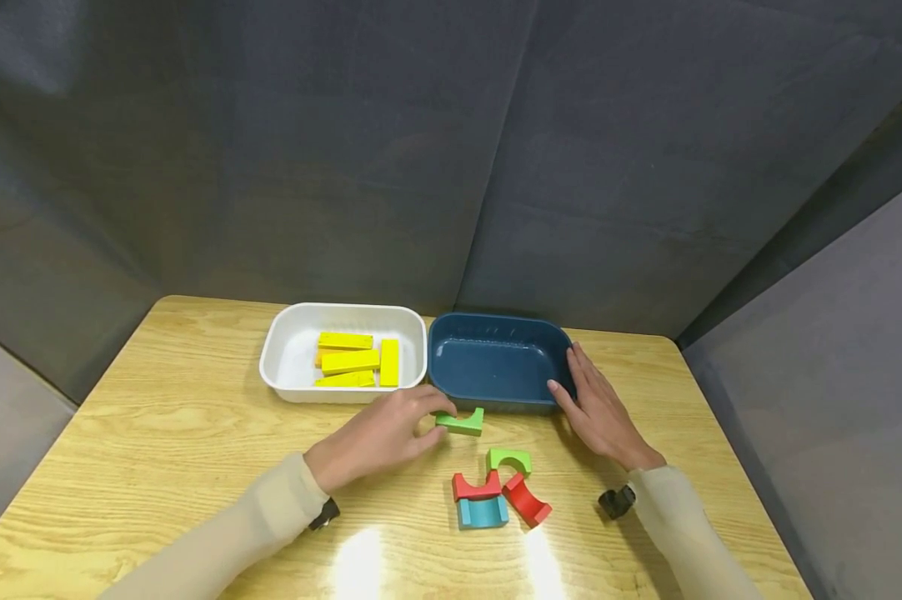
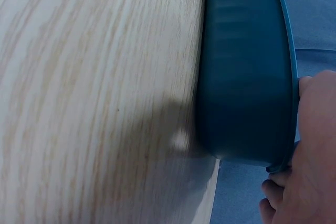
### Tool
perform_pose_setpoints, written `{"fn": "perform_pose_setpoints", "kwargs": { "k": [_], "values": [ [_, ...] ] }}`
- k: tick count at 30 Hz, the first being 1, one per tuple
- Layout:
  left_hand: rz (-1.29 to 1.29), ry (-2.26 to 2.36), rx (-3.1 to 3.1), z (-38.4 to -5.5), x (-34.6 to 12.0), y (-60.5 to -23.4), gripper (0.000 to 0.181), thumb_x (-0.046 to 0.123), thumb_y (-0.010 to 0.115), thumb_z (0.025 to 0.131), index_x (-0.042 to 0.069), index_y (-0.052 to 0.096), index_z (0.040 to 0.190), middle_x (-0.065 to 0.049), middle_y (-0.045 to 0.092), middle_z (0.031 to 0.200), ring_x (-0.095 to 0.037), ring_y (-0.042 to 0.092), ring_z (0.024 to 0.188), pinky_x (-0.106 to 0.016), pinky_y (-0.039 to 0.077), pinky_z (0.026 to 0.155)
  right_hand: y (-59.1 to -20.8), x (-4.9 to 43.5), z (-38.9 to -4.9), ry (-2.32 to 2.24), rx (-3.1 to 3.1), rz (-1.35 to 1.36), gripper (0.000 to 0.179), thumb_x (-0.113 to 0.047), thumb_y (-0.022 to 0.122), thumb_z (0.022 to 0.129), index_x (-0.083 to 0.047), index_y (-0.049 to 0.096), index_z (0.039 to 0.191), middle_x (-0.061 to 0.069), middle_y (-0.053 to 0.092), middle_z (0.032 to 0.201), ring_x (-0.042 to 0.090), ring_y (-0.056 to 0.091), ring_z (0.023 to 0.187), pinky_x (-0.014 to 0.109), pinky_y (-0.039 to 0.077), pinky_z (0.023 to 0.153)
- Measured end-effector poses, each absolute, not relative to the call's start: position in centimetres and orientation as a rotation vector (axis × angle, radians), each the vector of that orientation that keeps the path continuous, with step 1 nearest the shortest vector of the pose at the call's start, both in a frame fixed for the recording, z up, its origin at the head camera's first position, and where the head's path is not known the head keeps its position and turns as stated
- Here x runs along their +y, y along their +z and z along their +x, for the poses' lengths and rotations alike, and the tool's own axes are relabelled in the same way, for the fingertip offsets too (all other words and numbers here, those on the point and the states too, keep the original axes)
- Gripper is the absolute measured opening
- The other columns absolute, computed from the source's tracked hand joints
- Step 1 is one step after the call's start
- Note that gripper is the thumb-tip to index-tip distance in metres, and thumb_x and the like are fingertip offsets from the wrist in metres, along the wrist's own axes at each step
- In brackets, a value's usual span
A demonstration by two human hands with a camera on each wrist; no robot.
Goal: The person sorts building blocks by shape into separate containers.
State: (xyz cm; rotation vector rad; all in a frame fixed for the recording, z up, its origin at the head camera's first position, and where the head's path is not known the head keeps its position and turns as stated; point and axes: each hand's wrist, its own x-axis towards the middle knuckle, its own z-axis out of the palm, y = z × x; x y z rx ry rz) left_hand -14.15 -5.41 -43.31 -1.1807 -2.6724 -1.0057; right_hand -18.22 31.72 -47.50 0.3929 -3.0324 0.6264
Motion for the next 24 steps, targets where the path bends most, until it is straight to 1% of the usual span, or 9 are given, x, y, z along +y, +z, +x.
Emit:
{"fn": "perform_pose_setpoints", "kwargs": {
  "k": [3, 6, 10, 13, 17, 24],
  "values": [
    [-1.167, -0.991, -2.663, -14.6, -5.1, -42.8, 0.024, 0.014, 0.078, 0.099, 0.011, 0.079, 0.123, -0.003, 0.075, 0.123, -0.018, 0.073, 0.104, -0.028, 0.062, 0.093, -47.5, 31.7, -18.2, 0.622, -3.031, 0.394, 0.082, -0.051, 0.041, 0.115, 0.001, 0.011, 0.171, 0.014, 0.0, 0.181, 0.042, 0.01, 0.165, 0.067, 0.015, 0.13],
    [-1.153, -0.989, -2.653, -15.0, -4.8, -42.4, 0.025, 0.014, 0.078, 0.098, 0.011, 0.079, 0.123, -0.003, 0.076, 0.123, -0.019, 0.074, 0.105, -0.029, 0.062, 0.095, -47.5, 31.7, -18.2, 0.62, -3.029, 0.393, 0.082, -0.051, 0.041, 0.115, 0.001, 0.011, 0.171, 0.014, 0.0, 0.181, 0.042, 0.01, 0.165, 0.067, 0.015, 0.13],
    [-1.132, -0.978, -2.631, -15.4, -4.3, -42.0, 0.025, 0.013, 0.079, 0.098, 0.01, 0.079, 0.123, -0.003, 0.076, 0.121, -0.018, 0.073, 0.1, -0.026, 0.062, 0.091, -47.5, 31.7, -18.2, 0.62, -3.029, 0.391, 0.082, -0.051, 0.041, 0.115, 0.001, 0.011, 0.171, 0.014, 0.001, 0.181, 0.042, 0.011, 0.165, 0.067, 0.015, 0.129],
    [-1.096, -0.971, -2.617, -15.9, -3.9, -41.8, 0.026, 0.011, 0.08, 0.096, 0.009, 0.079, 0.122, -0.005, 0.076, 0.121, -0.018, 0.073, 0.098, -0.028, 0.063, 0.089, -47.6, 31.7, -18.2, 0.619, -3.029, 0.391, 0.081, -0.051, 0.04, 0.115, 0.0, 0.011, 0.171, 0.013, 0.001, 0.181, 0.042, 0.011, 0.165, 0.067, 0.015, 0.129],
    [-1.039, -0.974, -2.636, -16.5, -3.2, -41.7, 0.027, 0.009, 0.08, 0.096, 0.007, 0.078, 0.123, -0.006, 0.077, 0.121, -0.022, 0.073, 0.101, -0.032, 0.063, 0.093, -47.6, 31.7, -18.2, 0.625, -3.029, 0.396, 0.081, -0.05, 0.04, 0.115, 0.0, 0.011, 0.171, 0.013, 0.0, 0.181, 0.042, 0.01, 0.165, 0.067, 0.015, 0.13],
    [-0.958, -0.97, -2.709, -18.0, -2.3, -42.1, 0.03, 0.009, 0.079, 0.097, 0.006, 0.077, 0.126, -0.008, 0.076, 0.125, -0.022, 0.072, 0.109, -0.034, 0.061, 0.099, -47.5, 31.7, -18.2, 0.633, -3.031, 0.4, 0.081, -0.051, 0.04, 0.115, 0.0, 0.01, 0.171, 0.013, 0.0, 0.181, 0.041, 0.01, 0.165, 0.067, 0.015, 0.13]
  ]
}}
